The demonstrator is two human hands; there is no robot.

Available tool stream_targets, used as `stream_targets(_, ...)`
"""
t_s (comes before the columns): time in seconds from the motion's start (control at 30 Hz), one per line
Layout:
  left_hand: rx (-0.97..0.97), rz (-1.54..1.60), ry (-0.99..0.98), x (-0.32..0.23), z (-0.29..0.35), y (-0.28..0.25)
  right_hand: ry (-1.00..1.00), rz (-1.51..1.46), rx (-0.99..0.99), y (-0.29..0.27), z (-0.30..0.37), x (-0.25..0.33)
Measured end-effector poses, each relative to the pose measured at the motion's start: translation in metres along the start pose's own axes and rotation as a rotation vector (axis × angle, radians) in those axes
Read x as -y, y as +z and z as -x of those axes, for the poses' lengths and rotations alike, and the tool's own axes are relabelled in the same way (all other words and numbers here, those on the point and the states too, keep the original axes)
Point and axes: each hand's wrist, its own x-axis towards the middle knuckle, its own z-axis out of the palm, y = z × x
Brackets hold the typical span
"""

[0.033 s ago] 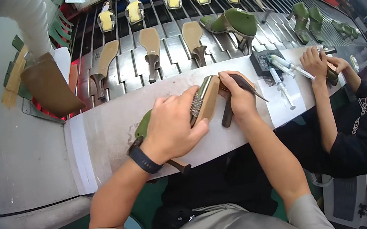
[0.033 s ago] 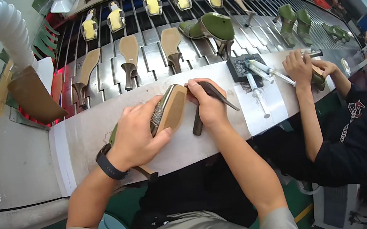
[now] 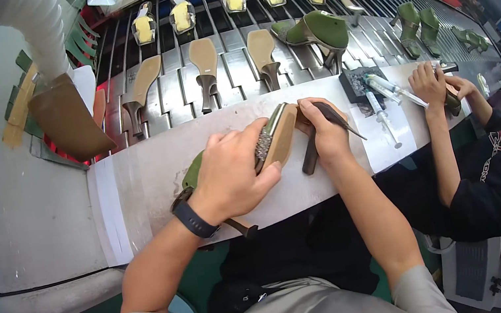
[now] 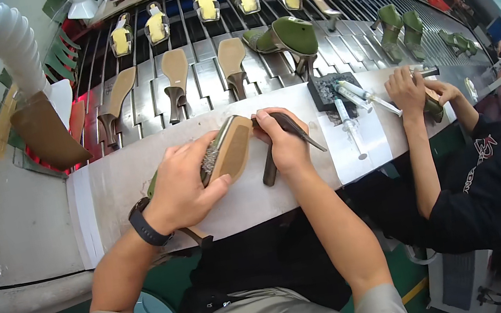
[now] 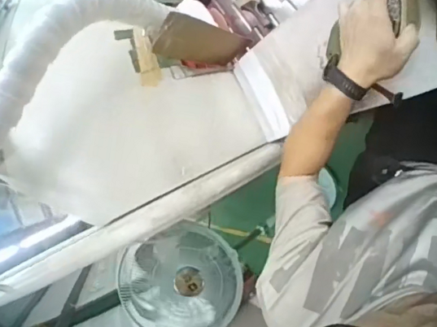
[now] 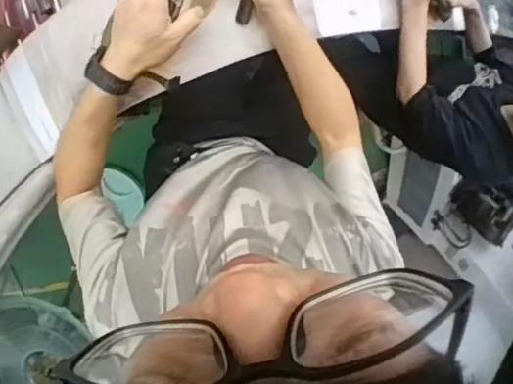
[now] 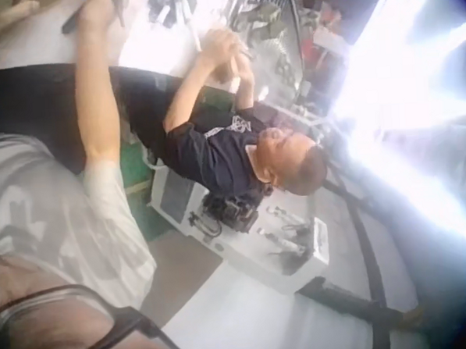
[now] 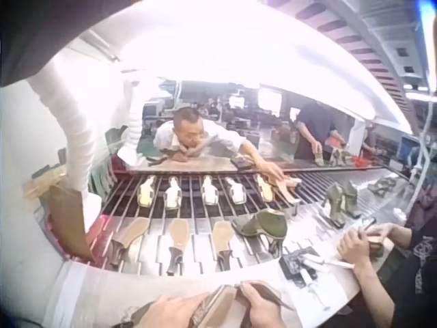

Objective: The person attaches heels and soles onto shoe lasts by hand, hammers the edges using a cobbler's hammer, injects glue with a syringe, and places the shoes back on the conveyor.

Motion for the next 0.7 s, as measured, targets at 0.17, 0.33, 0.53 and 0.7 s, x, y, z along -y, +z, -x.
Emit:
stream_targets(0.17, -0.454, 0.610, -0.250, 0.002, 0.030, -0.040, -0.002, 0.032, 0.029, -0.010, 0.015, 0.010)
stream_targets(0.33, -0.482, 0.965, -0.138, -0.012, 0.037, -0.092, -0.014, 0.170, 0.075, 0.000, 0.014, 0.017)
stream_targets(0.53, -0.335, 0.686, -0.068, -0.040, 0.038, -0.059, -0.106, 0.179, 0.291, 0.033, 0.077, 0.067)
stream_targets(0.7, -0.446, 0.455, 0.048, -0.057, 0.033, -0.044, -0.731, 0.073, 0.668, 0.044, 0.144, 0.142)
